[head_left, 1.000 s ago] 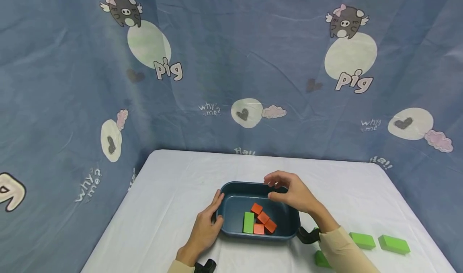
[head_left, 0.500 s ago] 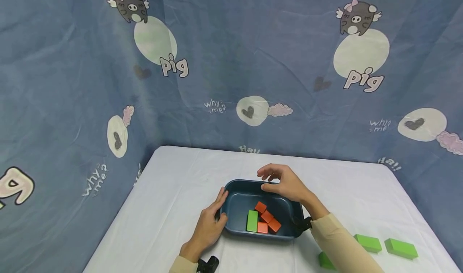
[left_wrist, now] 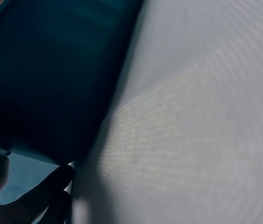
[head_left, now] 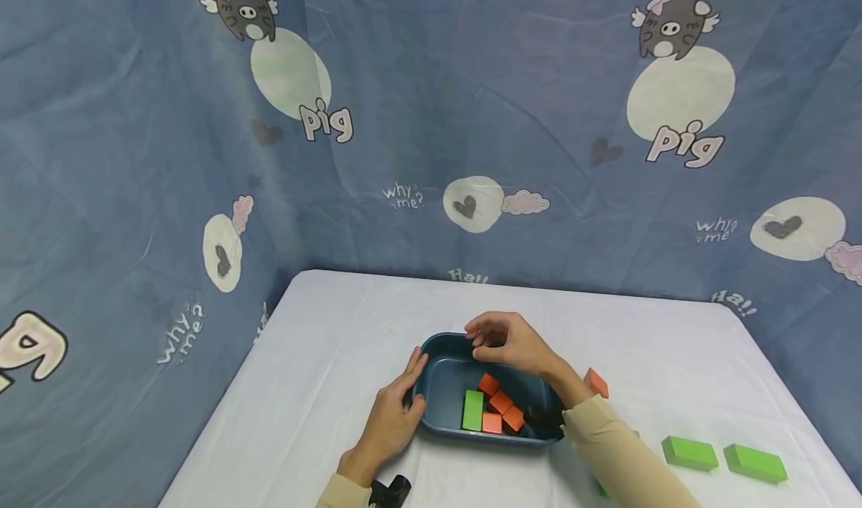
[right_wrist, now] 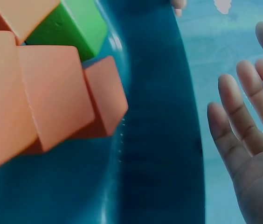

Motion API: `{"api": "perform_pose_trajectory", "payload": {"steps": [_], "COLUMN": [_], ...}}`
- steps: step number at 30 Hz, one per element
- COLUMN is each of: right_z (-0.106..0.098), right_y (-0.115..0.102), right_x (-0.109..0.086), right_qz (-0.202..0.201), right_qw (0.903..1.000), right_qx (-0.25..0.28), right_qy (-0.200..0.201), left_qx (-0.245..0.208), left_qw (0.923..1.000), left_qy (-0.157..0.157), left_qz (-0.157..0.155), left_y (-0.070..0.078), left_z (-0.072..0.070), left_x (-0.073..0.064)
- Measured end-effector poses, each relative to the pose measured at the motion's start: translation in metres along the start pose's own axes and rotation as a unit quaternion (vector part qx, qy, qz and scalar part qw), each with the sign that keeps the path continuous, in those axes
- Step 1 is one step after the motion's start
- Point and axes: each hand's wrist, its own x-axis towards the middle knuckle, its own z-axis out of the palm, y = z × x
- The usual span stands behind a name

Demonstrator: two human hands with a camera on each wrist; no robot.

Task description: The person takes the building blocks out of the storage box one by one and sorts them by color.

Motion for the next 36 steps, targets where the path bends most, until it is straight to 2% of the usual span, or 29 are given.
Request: {"api": "perform_pose_trajectory", "payload": {"steps": [10, 19, 28, 36], "right_z": [0.014, 0.020, 0.025, 0.028], "right_y": [0.013, 0.014, 0.019, 0.023], "right_x": [0.001, 0.002, 0.000, -0.001], "right_qz": [0.010, 0.037, 0.057, 0.091], "right_qw": [0.9973, 0.9862, 0.9766, 0.9682], "right_qx": [0.012, 0.015, 0.029, 0.005], "right_qy": [-0.071, -0.161, -0.205, -0.233], "left_qx": [-0.005, -0.006, 0.004, -0.012], "left_qw": [1.0000, 0.9998, 1.0000, 0.9999], "left_qy": [-0.005, -0.007, 0.000, 0.002], "left_qz": [-0.007, -0.015, -0.006, -0.007], "left_y": [-0.003, -0.003, -0.002, -0.002], "left_z": [0.003, 0.003, 0.003, 0.003], "left_x": [-0.002, -0.002, -0.001, -0.001]}}
